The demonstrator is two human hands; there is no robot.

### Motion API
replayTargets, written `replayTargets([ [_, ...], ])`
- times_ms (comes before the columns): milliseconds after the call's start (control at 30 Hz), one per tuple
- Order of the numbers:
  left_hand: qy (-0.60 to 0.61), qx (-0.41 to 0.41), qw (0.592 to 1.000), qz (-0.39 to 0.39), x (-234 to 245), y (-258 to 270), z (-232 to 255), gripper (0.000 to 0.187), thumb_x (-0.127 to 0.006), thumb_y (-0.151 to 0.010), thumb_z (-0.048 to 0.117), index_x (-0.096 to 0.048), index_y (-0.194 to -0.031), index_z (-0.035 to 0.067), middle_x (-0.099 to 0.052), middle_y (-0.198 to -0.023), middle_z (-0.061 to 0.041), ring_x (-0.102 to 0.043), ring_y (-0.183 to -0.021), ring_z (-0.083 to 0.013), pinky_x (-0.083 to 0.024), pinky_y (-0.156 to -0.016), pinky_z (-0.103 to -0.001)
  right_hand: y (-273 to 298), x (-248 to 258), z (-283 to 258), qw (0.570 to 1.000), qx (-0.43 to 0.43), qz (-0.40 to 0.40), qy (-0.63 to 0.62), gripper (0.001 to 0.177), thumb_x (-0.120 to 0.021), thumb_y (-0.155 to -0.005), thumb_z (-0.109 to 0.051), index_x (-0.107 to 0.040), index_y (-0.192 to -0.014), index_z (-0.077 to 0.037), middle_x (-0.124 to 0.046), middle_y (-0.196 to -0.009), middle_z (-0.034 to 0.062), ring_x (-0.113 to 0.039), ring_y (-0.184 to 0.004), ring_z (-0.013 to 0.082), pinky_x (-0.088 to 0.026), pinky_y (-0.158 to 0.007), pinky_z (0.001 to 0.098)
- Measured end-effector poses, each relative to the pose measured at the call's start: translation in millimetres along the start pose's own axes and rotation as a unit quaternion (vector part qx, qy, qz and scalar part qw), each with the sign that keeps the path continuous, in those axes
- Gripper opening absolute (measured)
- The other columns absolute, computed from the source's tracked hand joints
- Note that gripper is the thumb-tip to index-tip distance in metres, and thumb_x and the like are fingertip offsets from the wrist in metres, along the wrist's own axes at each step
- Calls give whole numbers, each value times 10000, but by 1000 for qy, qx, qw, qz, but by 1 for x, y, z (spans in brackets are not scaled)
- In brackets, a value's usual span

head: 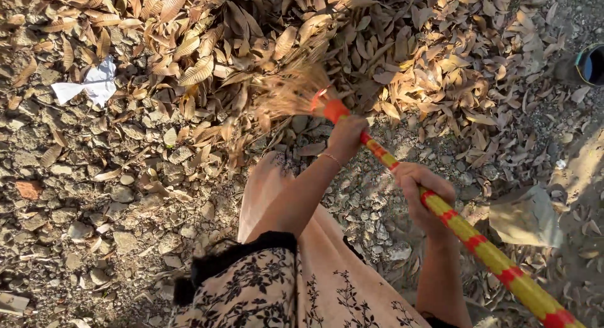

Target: The person sweeps dry leaves on the ground using a broom.

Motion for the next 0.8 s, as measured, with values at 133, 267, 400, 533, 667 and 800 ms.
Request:
replayTargets([
  [133,86,-42,995,24,1,-51,70,142,-739,-840,113,-621,-915,87,-669,-948,-96,-680,-907,-291,-553,-822,-435,5,37,-38,986,105,43,124,165,-589,-991,49,-589,-829,21,-696,-885,121,-729,-909,230,-613,-883,374],
  [267,63,-109,992,21,31,-38,142,205,-751,-817,164,-596,-938,105,-679,-913,-60,-697,-891,-269,-520,-908,-437,47,142,-11,957,265,103,61,277,-450,-1033,22,-490,-769,-52,-597,-705,99,-675,-590,196,-651,-621,356],
  [400,48,-102,994,11,43,49,156,266,-770,-767,192,-598,-953,112,-687,-871,-47,-698,-894,-286,-451,-978,-489,94,169,13,961,232,138,-65,260,-393,-1053,-75,-445,-799,-92,-555,-639,71,-610,-517,179,-605,-600,345],
  [533,-41,79,995,-50,44,137,78,180,-754,-786,182,-641,-926,171,-691,-809,-56,-701,-856,-290,-442,-994,-474,79,92,73,939,90,150,-295,261,-457,-975,-99,-490,-717,-89,-532,-563,75,-535,-491,193,-527,-545,394],
  [667,-86,226,970,-5,-38,228,-70,97,-779,-870,210,-701,-838,161,-687,-907,-97,-679,-948,-310,-510,-812,-455,92,-25,98,964,-58,-78,-246,216,-532,-1038,-76,-601,-835,-45,-688,-855,80,-703,-911,239,-591,-934,460],
  [800,21,122,990,72,-85,178,-70,189,-827,-675,132,-692,-808,140,-700,-879,-97,-661,-948,-320,-497,-849,-457,78,-18,70,980,-17,-133,-145,199,-558,-1048,-50,-614,-857,-38,-706,-894,74,-715,-938,203,-603,-903,391],
])
Point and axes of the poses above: each hand's wrist, its own y-axis away from the middle knuckle, its own x-axis out of the back of the hand, z = x × y, the point moved 4 cm from there along -y, towards the middle knuckle
